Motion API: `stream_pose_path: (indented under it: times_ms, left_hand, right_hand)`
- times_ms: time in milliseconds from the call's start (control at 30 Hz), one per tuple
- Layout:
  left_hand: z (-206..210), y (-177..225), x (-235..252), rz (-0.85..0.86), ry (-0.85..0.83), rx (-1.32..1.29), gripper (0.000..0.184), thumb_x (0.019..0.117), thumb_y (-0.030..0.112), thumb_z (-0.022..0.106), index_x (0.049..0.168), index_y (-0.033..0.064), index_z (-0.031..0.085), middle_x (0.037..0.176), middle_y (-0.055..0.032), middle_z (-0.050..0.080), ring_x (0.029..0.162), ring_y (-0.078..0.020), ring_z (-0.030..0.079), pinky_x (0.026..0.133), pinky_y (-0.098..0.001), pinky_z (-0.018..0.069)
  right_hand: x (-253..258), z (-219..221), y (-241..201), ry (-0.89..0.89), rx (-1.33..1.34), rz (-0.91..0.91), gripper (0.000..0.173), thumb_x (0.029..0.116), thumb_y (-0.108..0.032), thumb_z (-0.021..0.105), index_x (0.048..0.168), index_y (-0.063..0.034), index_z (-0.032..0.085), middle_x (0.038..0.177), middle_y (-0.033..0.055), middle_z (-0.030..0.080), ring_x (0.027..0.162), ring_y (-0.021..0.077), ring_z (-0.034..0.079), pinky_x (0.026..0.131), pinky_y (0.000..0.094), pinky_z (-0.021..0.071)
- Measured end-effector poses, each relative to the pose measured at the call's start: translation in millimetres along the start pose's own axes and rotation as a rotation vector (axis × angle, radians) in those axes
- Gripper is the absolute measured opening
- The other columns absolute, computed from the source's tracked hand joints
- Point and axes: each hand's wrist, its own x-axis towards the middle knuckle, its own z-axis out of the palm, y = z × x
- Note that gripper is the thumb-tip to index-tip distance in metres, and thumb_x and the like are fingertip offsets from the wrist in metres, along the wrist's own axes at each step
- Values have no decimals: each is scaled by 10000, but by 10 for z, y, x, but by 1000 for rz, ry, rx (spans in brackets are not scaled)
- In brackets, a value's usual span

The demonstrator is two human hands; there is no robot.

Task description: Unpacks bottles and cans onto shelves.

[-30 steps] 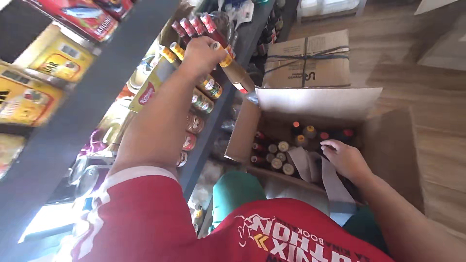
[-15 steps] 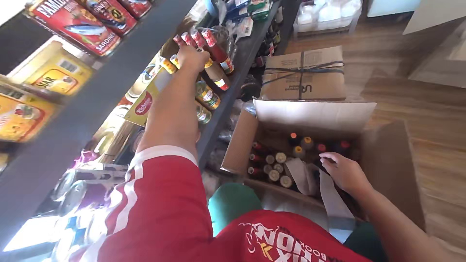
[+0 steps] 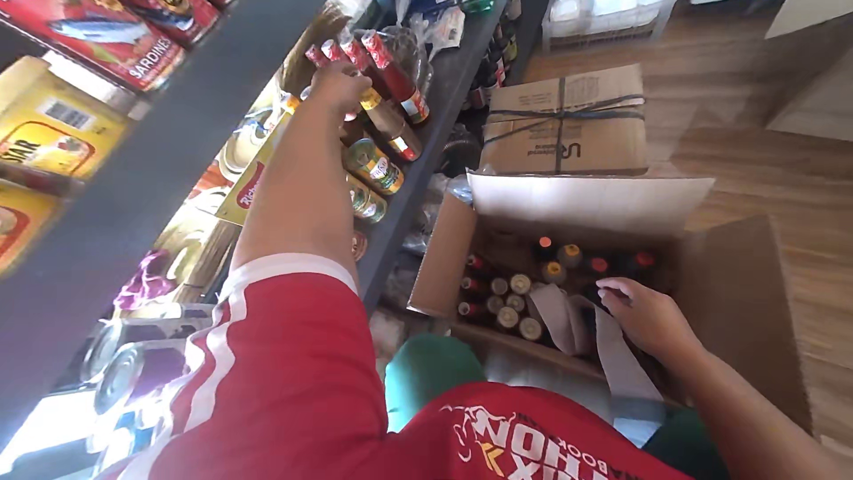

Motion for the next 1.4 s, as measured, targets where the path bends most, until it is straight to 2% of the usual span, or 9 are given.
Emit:
stream_pose_path:
  times_ms: [133,267,367,533,633,767,1067,1300,1400]
  left_hand:
    - [-62,41,-24,24,-93,41,459,1043,286,576,1458,102,510,1400,-177,557,1141,-288,622,929,-481,527]
    - [-93,42,15,110,-160,83,609,953,33,541,1541,166,452,1548,-140,461,1316,-290,548,1006,-502,504]
    - [-104,22,66,146,-160,161,618,946,-40,550,1527,154,465,1534,-144,477,1277,-290,588,993,-487,531]
    - [-145,34,20,70,-73,343,440,1022,181,603,1400,-36,540,1393,-297,551,1230,-435,594,1037,-611,463]
    - [-124,-61,46,-25,38,330,562,1017,339,614,1365,-96,542,1382,-333,545,1279,-462,556,1071,-633,421]
    - [-57,-205,123,-75,154,266,655,989,420,637,1363,-105,524,1412,-341,512,1339,-461,502,1103,-634,382]
    - [29,-229,247,-147,275,271,638,980,393,649,1391,-78,522,1443,-294,521,1392,-411,478,1136,-589,373]
    - [24,-158,213,-156,221,315,600,1019,381,583,1387,-88,518,1455,-312,502,1392,-428,472,1131,-606,368]
    - [38,-213,279,-128,193,263,621,1000,374,612,1446,-39,487,1462,-292,501,1381,-414,485,1119,-598,390]
  right_hand:
    - [-9,-3,5,2,1,-7,294,1080,-162,531,1292,-23,681,1227,198,706,1100,347,699,992,535,521]
    - [-18,4,19,19,2,-23,287,1076,-155,538,1281,-17,686,1216,202,710,1083,345,703,979,528,526]
    - [-12,-8,9,4,2,-10,294,1079,-163,533,1291,-22,681,1209,201,711,1079,342,701,978,525,525]
    - [-11,-16,-5,-1,-9,-8,299,1084,-170,526,1292,-21,681,1220,197,709,1094,342,699,990,518,521]
    - [-5,-23,-15,-15,-6,4,301,1084,-170,527,1299,-20,675,1234,195,705,1111,341,695,1002,521,516]
    - [-8,-16,5,-14,-18,-11,306,1082,-164,522,1301,-12,673,1233,202,705,1118,341,695,1007,524,517]
    - [0,18,39,23,-17,-31,282,1071,-146,544,1272,-13,692,1191,207,717,1074,350,706,968,526,533]
    - [4,33,34,30,-22,-39,277,1069,-140,549,1263,-6,695,1188,209,719,1065,355,709,963,532,533]
    - [-3,35,33,29,-19,-46,281,1072,-140,543,1265,-2,693,1200,211,716,1070,360,709,968,535,532]
